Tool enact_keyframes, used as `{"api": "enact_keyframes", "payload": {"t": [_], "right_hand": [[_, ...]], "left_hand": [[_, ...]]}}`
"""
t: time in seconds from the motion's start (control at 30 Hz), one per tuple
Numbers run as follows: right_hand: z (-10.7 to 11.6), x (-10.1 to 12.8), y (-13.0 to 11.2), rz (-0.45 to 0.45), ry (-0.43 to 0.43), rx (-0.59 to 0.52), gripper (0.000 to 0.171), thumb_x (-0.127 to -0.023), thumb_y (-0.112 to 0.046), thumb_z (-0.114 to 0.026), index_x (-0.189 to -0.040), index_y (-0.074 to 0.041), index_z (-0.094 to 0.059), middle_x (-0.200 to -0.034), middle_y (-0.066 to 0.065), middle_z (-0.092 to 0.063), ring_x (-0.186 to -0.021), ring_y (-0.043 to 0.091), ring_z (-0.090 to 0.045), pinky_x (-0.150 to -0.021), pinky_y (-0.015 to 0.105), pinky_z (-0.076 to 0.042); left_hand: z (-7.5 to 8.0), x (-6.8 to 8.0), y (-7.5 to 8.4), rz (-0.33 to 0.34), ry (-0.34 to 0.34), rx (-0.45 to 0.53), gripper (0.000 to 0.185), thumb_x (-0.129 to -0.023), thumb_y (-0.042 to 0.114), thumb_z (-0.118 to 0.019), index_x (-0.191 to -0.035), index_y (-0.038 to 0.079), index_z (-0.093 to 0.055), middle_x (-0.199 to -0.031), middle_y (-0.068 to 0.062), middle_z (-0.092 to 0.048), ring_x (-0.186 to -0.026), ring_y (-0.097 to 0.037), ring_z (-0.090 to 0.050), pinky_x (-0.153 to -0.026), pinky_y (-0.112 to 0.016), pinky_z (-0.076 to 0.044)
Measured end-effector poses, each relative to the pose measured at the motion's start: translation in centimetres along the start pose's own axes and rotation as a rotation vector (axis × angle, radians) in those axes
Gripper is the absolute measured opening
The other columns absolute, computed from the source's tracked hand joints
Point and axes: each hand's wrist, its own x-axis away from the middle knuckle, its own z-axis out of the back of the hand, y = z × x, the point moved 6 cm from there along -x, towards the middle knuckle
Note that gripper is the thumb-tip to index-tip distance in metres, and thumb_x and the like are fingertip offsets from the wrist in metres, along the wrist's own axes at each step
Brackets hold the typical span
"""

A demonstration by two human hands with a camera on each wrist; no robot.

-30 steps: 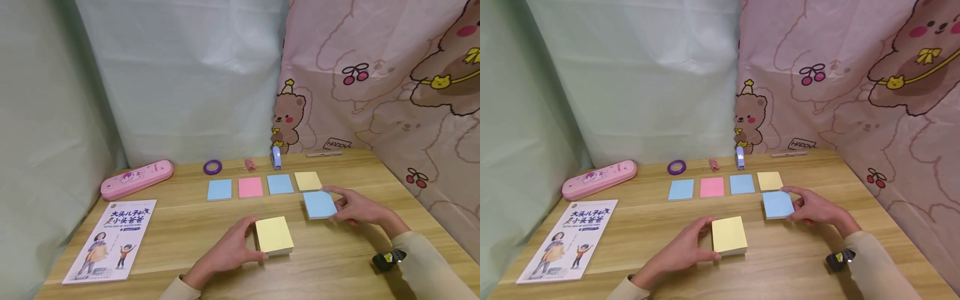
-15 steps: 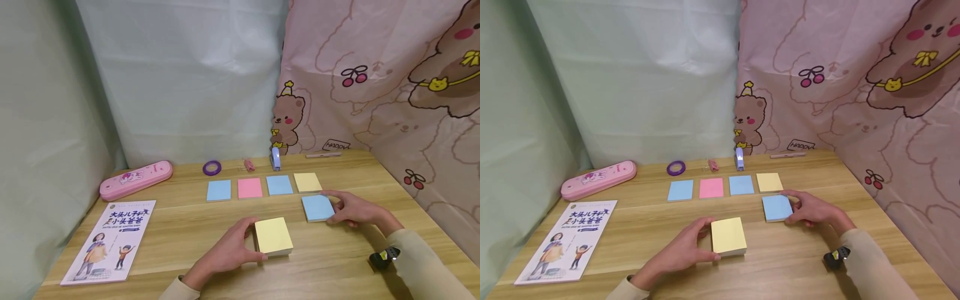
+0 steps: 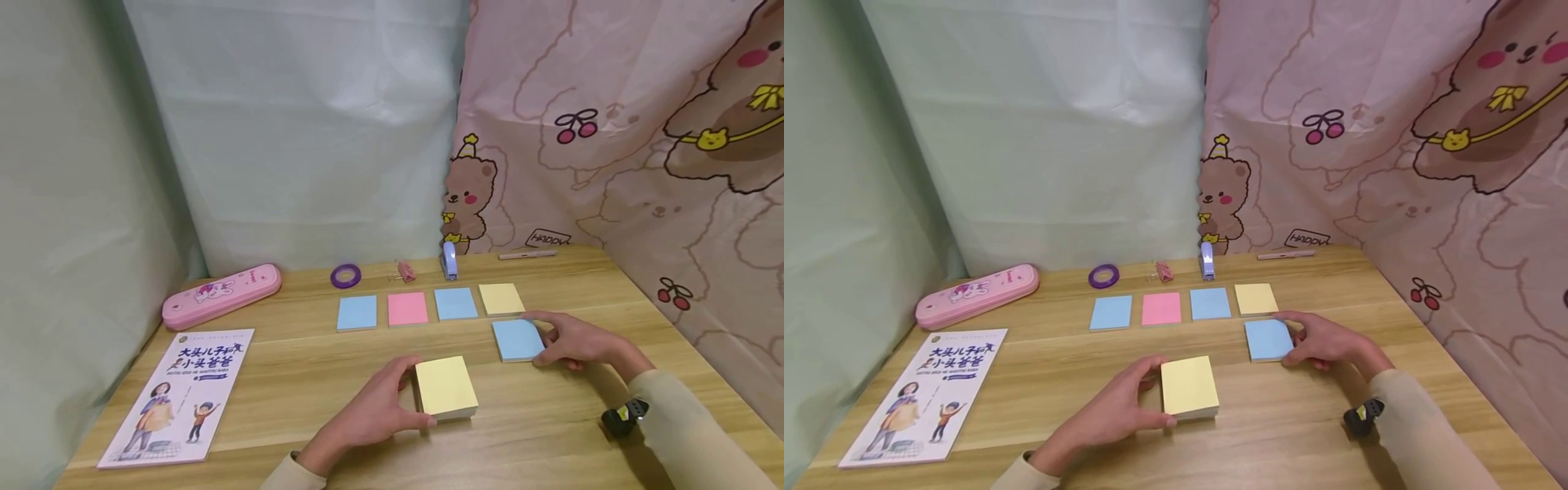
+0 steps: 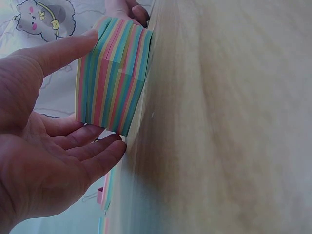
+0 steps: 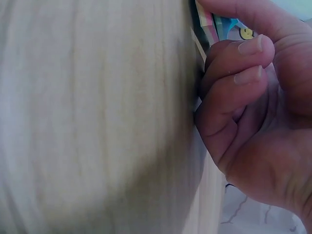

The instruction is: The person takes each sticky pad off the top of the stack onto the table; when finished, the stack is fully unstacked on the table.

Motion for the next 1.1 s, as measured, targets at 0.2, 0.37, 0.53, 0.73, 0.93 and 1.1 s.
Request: {"api": "enact_keyframes", "payload": {"t": [0.2, 0.37, 0.53, 0.73, 0.93, 1.1], "right_hand": [[-0.1, -0.15, 0.01, -0.016, -0.005, 0.011, 0.095, -0.087, -0.014, -0.084, -0.164, -0.004, -0.028, -0.075, 0.005, -0.058, -0.048, 0.012, -0.045, -0.043, 0.022, -0.039], [-0.13, -0.22, -0.07, -0.006, -0.012, 0.008, 0.097, -0.087, -0.012, -0.083, -0.165, -0.003, -0.026, -0.074, 0.006, -0.058, -0.047, 0.012, -0.045, -0.043, 0.022, -0.039], [-0.1, -0.25, -0.06, -0.01, -0.017, 0.008, 0.097, -0.087, -0.011, -0.083, -0.165, -0.003, -0.026, -0.072, 0.005, -0.058, -0.046, 0.012, -0.044, -0.042, 0.022, -0.037], [-0.1, -0.22, -0.21, -0.012, -0.009, 0.022, 0.096, -0.087, -0.01, -0.083, -0.165, -0.004, -0.028, -0.072, 0.005, -0.058, -0.046, 0.012, -0.044, -0.042, 0.022, -0.037], [-0.19, -0.08, -0.44, -0.003, -0.005, 0.034, 0.095, -0.086, -0.01, -0.084, -0.164, -0.006, -0.03, -0.072, 0.005, -0.057, -0.046, 0.012, -0.043, -0.042, 0.022, -0.037], [0.15, 0.2, -0.91, 0.008, -0.005, 0.053, 0.094, -0.085, -0.011, -0.086, -0.163, -0.01, -0.032, -0.069, 0.002, -0.052, -0.046, 0.011, -0.043, -0.043, 0.021, -0.037]], "left_hand": [[-0.05, 0.06, 0.01, 0.0, 0.0, 0.004, 0.091, -0.079, 0.028, -0.094, -0.15, -0.004, -0.046, -0.152, -0.019, -0.052, -0.143, -0.034, -0.05, -0.118, -0.052, -0.046], [-0.07, 0.1, -0.01, 0.001, 0.002, 0.009, 0.092, -0.079, 0.028, -0.094, -0.151, -0.004, -0.046, -0.152, -0.019, -0.053, -0.143, -0.034, -0.05, -0.118, -0.052, -0.046], [-0.07, 0.12, -0.02, 0.002, 0.0, 0.017, 0.093, -0.079, 0.028, -0.094, -0.151, -0.004, -0.045, -0.152, -0.019, -0.052, -0.143, -0.034, -0.05, -0.119, -0.052, -0.046], [-0.02, 0.11, 0.03, 0.001, -0.001, 0.019, 0.092, -0.079, 0.028, -0.094, -0.151, -0.003, -0.046, -0.152, -0.019, -0.052, -0.143, -0.034, -0.05, -0.119, -0.05, -0.045], [0.02, 0.11, 0.11, -0.002, -0.002, 0.015, 0.092, -0.079, 0.028, -0.093, -0.151, -0.003, -0.046, -0.152, -0.019, -0.052, -0.143, -0.034, -0.05, -0.119, -0.052, -0.046], [0.01, 0.03, -0.08, 0.007, -0.001, 0.012, 0.093, -0.079, 0.028, -0.093, -0.152, -0.004, -0.045, -0.153, -0.019, -0.052, -0.144, -0.034, -0.05, -0.119, -0.05, -0.046]]}}
